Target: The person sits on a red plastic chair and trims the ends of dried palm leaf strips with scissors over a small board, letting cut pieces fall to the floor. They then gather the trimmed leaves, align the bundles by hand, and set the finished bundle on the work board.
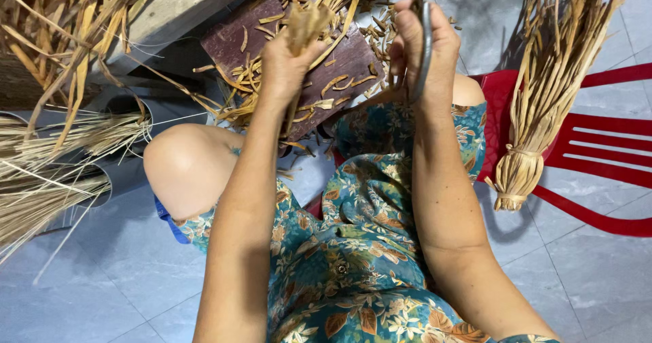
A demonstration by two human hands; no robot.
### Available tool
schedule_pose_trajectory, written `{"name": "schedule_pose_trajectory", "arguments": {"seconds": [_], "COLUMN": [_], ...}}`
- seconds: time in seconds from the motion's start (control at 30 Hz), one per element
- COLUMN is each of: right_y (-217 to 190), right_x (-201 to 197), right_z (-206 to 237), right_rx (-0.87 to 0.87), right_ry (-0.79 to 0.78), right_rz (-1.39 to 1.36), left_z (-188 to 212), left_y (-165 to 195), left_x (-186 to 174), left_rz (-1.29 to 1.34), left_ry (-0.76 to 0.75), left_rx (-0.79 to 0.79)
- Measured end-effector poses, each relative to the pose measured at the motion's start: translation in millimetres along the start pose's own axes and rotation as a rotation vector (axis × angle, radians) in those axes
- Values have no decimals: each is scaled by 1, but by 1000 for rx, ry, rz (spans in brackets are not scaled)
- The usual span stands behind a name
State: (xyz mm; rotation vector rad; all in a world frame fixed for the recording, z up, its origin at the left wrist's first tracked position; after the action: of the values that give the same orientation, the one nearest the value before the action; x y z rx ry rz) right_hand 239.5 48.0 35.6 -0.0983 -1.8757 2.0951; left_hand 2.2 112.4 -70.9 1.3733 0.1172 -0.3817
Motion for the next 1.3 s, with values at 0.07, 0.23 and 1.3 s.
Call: {"name": "schedule_pose_trajectory", "arguments": {"seconds": [0.07,0.23,1.3], "right_y": [0,14,32], "right_x": [-3,-11,50], "right_z": [0,-5,-6], "right_rx": [0,97,91], "right_ry": [28,89,-208], "right_rz": [-47,-159,-173], "left_z": [-8,-22,40], "left_y": [-6,-11,57], "left_x": [22,54,23], "left_rz": [-230,-573,481], "left_ry": [-55,-39,-241], "left_rx": [55,351,313]}}
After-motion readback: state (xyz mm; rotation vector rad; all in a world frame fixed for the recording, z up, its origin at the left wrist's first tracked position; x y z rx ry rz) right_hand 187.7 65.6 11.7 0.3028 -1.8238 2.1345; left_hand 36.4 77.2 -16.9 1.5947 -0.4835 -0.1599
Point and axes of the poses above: each hand's wrist, its own z-axis away from the middle knuckle, its own x-axis out of the palm, y = z × x, the point moved 9 cm from there along -z, towards the middle knuckle, and after that the axes turned 7 degrees about x, right-handed, at the moved point
